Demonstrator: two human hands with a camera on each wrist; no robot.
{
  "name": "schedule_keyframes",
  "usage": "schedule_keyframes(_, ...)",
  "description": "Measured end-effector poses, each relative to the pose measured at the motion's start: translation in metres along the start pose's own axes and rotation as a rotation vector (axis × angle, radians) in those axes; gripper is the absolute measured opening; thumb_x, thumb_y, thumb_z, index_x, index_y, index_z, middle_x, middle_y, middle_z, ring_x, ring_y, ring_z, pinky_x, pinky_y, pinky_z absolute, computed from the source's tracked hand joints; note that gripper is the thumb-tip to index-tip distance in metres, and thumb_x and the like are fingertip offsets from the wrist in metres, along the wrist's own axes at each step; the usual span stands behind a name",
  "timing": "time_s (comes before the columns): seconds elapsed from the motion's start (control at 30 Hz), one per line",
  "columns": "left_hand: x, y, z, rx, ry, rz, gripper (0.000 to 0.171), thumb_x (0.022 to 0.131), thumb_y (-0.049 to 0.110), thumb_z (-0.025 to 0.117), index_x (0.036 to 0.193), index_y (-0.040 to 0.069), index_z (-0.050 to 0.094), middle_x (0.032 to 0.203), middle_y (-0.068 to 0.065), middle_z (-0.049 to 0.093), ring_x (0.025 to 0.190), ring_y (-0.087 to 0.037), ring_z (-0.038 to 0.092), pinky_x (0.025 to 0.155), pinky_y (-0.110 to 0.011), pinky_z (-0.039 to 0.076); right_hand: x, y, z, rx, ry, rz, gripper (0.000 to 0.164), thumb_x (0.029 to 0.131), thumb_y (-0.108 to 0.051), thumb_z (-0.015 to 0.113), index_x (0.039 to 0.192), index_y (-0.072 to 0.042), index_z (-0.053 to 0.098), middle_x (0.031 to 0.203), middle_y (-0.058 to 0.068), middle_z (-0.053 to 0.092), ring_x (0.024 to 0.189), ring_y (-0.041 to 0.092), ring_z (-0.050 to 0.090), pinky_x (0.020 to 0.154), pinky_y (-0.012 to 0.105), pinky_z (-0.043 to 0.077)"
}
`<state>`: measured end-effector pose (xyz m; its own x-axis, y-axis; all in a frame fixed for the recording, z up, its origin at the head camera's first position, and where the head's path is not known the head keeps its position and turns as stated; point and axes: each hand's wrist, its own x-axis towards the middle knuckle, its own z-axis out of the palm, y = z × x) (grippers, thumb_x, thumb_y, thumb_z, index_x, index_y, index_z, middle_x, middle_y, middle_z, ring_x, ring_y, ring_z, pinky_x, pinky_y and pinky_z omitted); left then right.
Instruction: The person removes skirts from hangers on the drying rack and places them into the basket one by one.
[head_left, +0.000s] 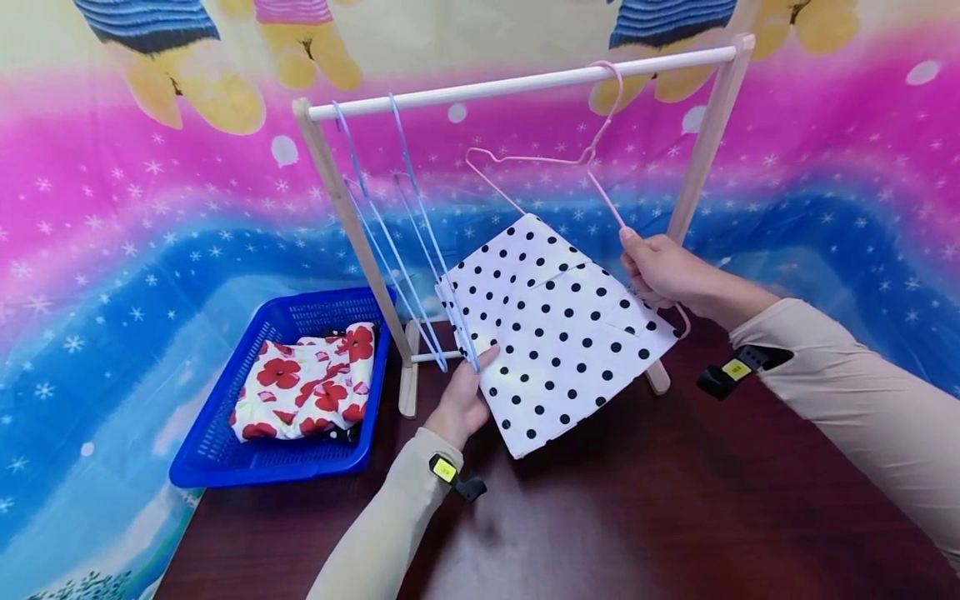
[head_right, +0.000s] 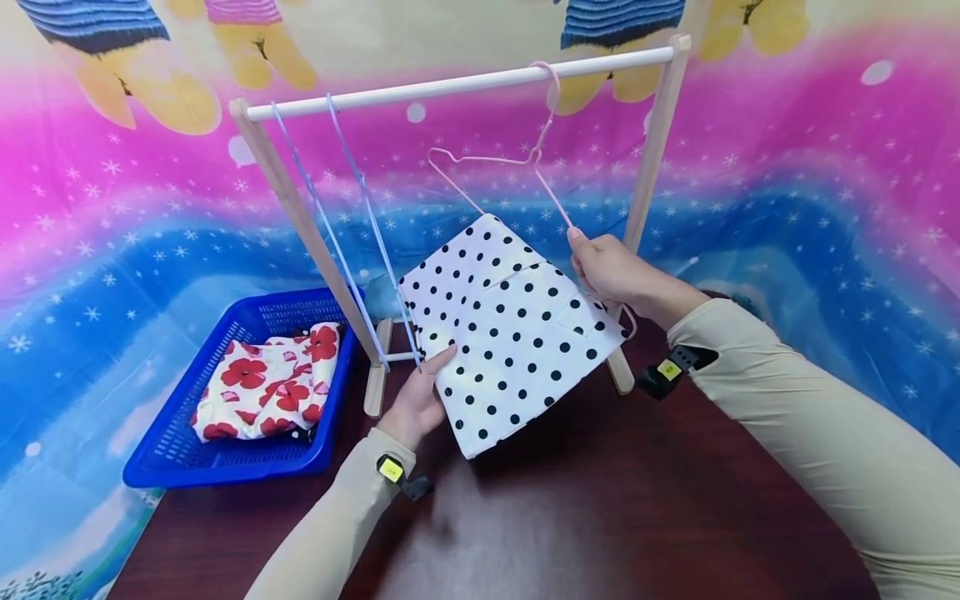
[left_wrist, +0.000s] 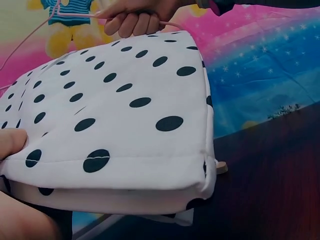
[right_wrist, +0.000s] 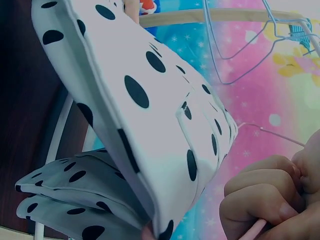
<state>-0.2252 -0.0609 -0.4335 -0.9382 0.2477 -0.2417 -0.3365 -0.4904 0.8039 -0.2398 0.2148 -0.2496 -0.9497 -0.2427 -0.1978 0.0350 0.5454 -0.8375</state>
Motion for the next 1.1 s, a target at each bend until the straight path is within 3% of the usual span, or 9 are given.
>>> schedule_keyframes(0.3, -0.013, 0.009, -0.002, -0.065, 0.037, 0.033, 0.035, 0.103, 0.012, 0.053, 0.138, 0.014, 0.052, 0.115, 0.010, 0.072, 0.111, -0.005, 0.065, 0.113, -0.029, 0.039, 0.000, 0.000, -0.003, -0.012, -0.002, -0.012, 0.061, 0.104, -0.063, 0.017, 0.074, -0.013, 0.032, 0.055, -0.006, 0.027, 0.044, 0.010, 0.023, 0.043, 0.026, 0.020)
schedule_keyframes(0.47, -0.022, 0.013, -0.003, -0.012, 0.038, 0.050, 0.041, 0.103, 0.015, 0.056, 0.143, 0.013, 0.050, 0.123, 0.006, 0.071, 0.115, -0.008, 0.065, 0.113, -0.031, 0.040, 0.000, 0.002, -0.004, -0.005, 0.007, -0.019, 0.060, 0.104, -0.062, 0.017, 0.073, -0.013, 0.032, 0.054, -0.006, 0.026, 0.043, 0.010, 0.022, 0.042, 0.026, 0.021)
schedule_keyframes(0.8, -0.030, 0.013, -0.006, 0.039, -0.060, 0.081, 0.038, 0.105, 0.015, 0.052, 0.142, 0.009, 0.049, 0.119, 0.006, 0.073, 0.111, -0.006, 0.068, 0.098, -0.024, 0.052, -0.002, 0.004, -0.005, 0.039, 0.007, -0.032, 0.059, 0.105, -0.060, 0.019, 0.072, -0.013, 0.031, 0.054, -0.006, 0.026, 0.042, 0.008, 0.023, 0.041, 0.026, 0.020)
schedule_keyframes(1.1, -0.034, 0.015, -0.007, 0.075, -0.048, 0.065, 0.040, 0.106, 0.013, 0.048, 0.145, 0.010, 0.045, 0.134, -0.003, 0.068, 0.117, -0.009, 0.067, 0.099, -0.024, 0.052, 0.000, 0.004, -0.005, 0.029, 0.006, -0.027, 0.059, 0.105, -0.060, 0.019, 0.072, -0.013, 0.031, 0.054, -0.006, 0.025, 0.042, 0.009, 0.023, 0.042, 0.026, 0.021)
